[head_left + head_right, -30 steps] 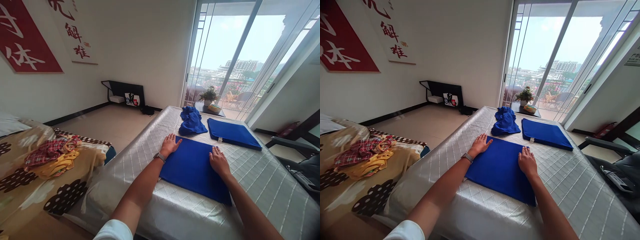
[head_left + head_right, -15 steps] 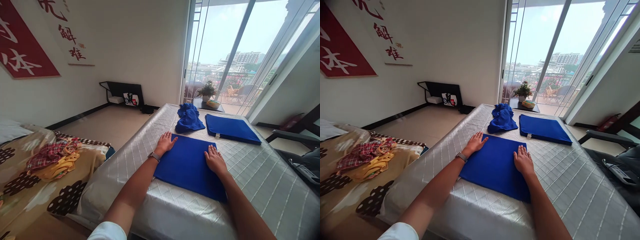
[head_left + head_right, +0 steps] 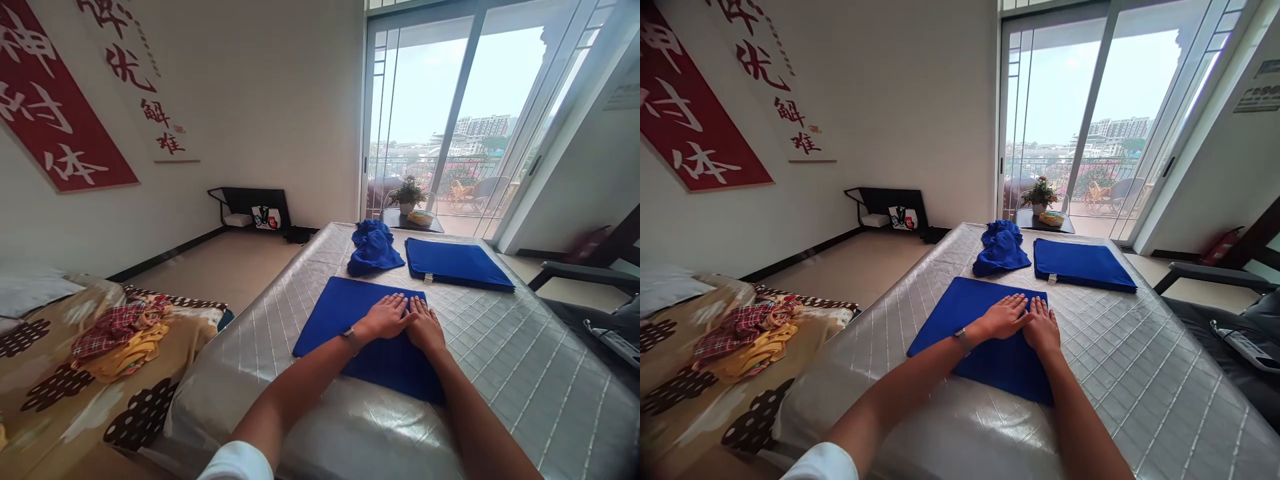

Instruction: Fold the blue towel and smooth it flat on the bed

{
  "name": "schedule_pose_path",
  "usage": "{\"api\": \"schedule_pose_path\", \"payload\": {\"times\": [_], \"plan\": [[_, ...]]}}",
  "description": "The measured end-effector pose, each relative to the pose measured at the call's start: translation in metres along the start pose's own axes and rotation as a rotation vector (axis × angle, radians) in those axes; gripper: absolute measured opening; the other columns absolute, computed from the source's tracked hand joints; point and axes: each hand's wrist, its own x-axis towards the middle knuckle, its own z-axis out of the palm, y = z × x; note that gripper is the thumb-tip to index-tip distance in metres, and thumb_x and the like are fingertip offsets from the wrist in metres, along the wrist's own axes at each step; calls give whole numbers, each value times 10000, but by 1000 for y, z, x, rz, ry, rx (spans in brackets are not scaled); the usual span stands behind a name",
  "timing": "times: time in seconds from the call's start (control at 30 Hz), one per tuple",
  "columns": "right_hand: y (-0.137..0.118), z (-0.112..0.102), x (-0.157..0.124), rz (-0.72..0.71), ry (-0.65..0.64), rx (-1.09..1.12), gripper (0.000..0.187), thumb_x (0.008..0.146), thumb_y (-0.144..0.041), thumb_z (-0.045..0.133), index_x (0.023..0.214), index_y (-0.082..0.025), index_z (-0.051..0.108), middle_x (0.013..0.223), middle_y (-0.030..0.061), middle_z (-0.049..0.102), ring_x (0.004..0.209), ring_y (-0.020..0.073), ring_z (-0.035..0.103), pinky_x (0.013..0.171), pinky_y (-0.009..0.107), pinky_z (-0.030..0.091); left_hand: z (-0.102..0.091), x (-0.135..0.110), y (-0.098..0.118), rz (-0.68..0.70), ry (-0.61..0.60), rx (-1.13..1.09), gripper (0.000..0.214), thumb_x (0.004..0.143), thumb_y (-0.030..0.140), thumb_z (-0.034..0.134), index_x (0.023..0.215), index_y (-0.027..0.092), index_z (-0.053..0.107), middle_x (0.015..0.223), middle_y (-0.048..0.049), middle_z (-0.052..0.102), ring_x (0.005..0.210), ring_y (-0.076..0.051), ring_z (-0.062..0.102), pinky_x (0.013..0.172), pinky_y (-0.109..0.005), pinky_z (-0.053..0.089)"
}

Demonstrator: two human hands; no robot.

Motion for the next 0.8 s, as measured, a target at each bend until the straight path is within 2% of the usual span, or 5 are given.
{"api": "schedule_pose_path", "payload": {"times": [0.13, 0.27, 0.43, 0.67, 0.8], "plan": [[1, -4, -4, -33, -19, -10, 618, 992, -266, 236, 1591, -114, 233, 1655, 78, 214, 1527, 217, 149, 1225, 401, 152, 15, 37, 14, -52, -51, -80, 696, 1052, 511, 31, 1524, 124, 367, 1588, -126, 360, 1485, -200, 288, 1213, -403, 248], [-1, -6, -2, -5, -27, 26, 617, 1004, -282, 166, 1584, -82, 236, 1649, 84, 236, 1525, 207, 155, 1226, 399, 151, 19, 38, 1, -130, 13, -78, 710, 1051, 525, 55, 1512, 94, 382, 1586, -146, 358, 1492, -208, 273, 1230, -410, 197], [-3, -4, 2, 45, -8, 66, 648, 1015, -376, 159, 1575, -66, 254, 1651, 80, 226, 1521, 203, 173, 1232, 390, 123, 8, 7, -39, -221, -2, -36, 774, 1023, 619, 71, 1540, 112, 343, 1617, -115, 295, 1512, -218, 213, 1241, -421, 156], [-2, -3, 3, 52, -12, 86, 647, 1015, -384, 158, 1578, -82, 256, 1652, 66, 222, 1524, 193, 161, 1234, 382, 108, -21, -53, -123, -515, -14, 55, 796, 1015, 631, 78, 1564, 96, 289, 1634, -113, 241, 1519, -238, 189, 1247, -426, 131], [-1, -3, 3, 42, -18, 59, 644, 1018, -380, 161, 1578, -75, 251, 1651, 74, 226, 1521, 206, 177, 1232, 392, 127, -22, -73, -145, -591, 24, 55, 842, 996, 662, 48, 1568, 89, 281, 1638, -114, 223, 1521, -242, 179, 1246, -408, 141]]}}
